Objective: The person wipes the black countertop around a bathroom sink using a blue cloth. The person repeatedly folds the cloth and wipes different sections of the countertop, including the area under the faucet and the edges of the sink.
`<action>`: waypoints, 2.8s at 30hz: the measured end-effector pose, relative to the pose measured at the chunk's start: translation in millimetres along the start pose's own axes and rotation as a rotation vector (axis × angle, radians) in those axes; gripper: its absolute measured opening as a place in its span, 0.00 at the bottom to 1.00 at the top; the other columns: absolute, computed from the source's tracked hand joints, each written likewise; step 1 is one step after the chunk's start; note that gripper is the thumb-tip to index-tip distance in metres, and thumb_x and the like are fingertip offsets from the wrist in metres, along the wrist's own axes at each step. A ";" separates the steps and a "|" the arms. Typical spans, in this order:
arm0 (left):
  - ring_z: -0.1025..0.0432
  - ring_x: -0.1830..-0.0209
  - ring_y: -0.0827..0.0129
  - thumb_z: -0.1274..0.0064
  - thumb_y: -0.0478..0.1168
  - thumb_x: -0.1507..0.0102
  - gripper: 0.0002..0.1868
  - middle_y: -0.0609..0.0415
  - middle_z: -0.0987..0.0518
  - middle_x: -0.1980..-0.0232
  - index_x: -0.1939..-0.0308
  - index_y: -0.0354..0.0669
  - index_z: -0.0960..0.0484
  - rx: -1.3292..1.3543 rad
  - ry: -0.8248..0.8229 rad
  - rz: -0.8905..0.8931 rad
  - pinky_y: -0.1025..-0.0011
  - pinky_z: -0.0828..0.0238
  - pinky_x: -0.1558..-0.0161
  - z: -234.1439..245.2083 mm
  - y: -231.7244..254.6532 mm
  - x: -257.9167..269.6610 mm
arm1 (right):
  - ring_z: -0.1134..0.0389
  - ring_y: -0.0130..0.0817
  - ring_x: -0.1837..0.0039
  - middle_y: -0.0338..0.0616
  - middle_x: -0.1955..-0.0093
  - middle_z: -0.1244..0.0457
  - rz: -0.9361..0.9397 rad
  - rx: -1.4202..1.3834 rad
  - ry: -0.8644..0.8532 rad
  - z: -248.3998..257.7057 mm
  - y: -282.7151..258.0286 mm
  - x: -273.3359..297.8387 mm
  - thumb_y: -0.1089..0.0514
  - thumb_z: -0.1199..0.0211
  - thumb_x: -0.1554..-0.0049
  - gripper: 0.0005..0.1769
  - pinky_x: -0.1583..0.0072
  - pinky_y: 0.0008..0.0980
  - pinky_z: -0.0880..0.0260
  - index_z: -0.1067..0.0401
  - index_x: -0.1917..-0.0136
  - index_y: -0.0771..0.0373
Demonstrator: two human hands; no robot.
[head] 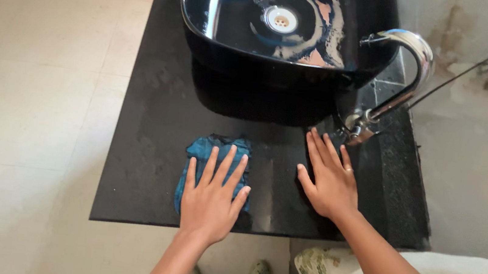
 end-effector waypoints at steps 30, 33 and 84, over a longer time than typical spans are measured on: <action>0.51 0.19 0.58 0.63 0.58 0.31 0.30 0.58 0.42 0.19 0.24 0.63 0.36 -0.056 0.062 0.008 0.51 0.62 0.23 -7.9 -17.9 -42.4 | 0.58 0.37 0.17 0.38 0.15 0.57 0.017 -0.003 0.015 1.7 1.1 -1.8 0.42 0.52 0.39 0.41 0.22 0.47 0.63 0.54 0.18 0.57; 0.51 0.19 0.58 0.62 0.58 0.31 0.30 0.58 0.42 0.20 0.25 0.62 0.35 -0.043 0.052 0.077 0.51 0.60 0.23 3.4 -8.4 -5.9 | 0.59 0.38 0.16 0.39 0.15 0.57 0.012 -0.019 0.009 0.3 -0.6 0.1 0.42 0.52 0.38 0.40 0.21 0.48 0.64 0.54 0.18 0.58; 0.61 0.18 0.55 0.65 0.67 0.34 0.34 0.59 0.51 0.17 0.24 0.72 0.40 -0.068 -0.079 0.309 0.48 0.72 0.25 9.4 -75.3 -56.2 | 0.64 0.39 0.15 0.47 0.14 0.61 -0.332 -0.005 0.053 -23.4 -57.0 -4.9 0.31 0.54 0.39 0.48 0.21 0.52 0.72 0.57 0.18 0.63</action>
Point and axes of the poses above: each hand's wrist, its own x-axis away from the middle knuckle, its own z-axis out of the back of the hand, y = z × x, the point moved 1 cm from there along -x, towards the middle knuckle
